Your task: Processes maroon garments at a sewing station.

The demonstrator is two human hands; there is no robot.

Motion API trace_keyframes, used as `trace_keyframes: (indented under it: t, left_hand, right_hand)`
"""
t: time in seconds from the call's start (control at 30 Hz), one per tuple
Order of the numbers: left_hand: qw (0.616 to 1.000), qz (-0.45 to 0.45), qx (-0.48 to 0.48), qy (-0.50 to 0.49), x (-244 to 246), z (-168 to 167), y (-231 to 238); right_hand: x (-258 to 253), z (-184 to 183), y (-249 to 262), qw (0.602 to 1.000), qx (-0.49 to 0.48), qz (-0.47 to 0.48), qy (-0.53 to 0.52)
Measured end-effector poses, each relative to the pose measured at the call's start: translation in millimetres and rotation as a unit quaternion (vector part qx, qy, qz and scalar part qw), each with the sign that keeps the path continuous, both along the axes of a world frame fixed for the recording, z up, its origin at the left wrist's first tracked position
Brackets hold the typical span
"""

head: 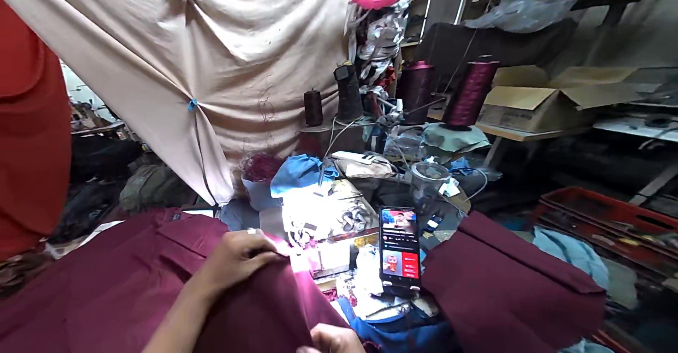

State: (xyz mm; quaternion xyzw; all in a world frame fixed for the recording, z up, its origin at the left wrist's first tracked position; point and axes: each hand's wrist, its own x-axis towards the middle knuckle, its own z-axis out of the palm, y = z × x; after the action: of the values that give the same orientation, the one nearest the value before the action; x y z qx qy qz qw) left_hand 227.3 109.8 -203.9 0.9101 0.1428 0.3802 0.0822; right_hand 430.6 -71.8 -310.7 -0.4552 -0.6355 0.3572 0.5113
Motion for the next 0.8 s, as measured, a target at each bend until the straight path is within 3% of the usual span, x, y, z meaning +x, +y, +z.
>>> trace_keyframes:
  t: [0.1, 0.2, 0.27, 0.43, 0.57, 0.67, 0.8]
  left_hand:
    - [0.987, 0.084, -0.118, 0.072, 28, -46, 27]
    - [0.951, 0.192, -0.197, 0.138, 44, -63, 28]
    - [0.934, 0.226, -0.231, 0.151, 45, -65, 25]
    - [0.946, 0.226, -0.222, 0.067, 41, -68, 12]
    - [0.954, 0.246, -0.165, 0.033, 50, -76, 8]
    - [0.952, 0.245, -0.18, 0.025, 55, -79, 9]
    - [0.952, 0.236, -0.194, 0.001, 55, -80, 6]
  right_hand:
    - [11, -48, 35, 0.992, -0.09, -0.08, -0.041]
    - [20, -57, 50, 0.975, -0.137, -0.109, -0.136]
    - [19, -57, 56, 0.975, -0.132, -0.125, -0.13]
    - [7, -59, 75, 0.979, -0.008, -0.2, 0.036]
    - [4, -61, 83, 0.957, 0.077, -0.28, -0.002]
    - [5, -57, 87, 0.962, 0.031, -0.27, 0.022]
    - [17, -54, 84, 0.982, -0.057, -0.178, 0.032]
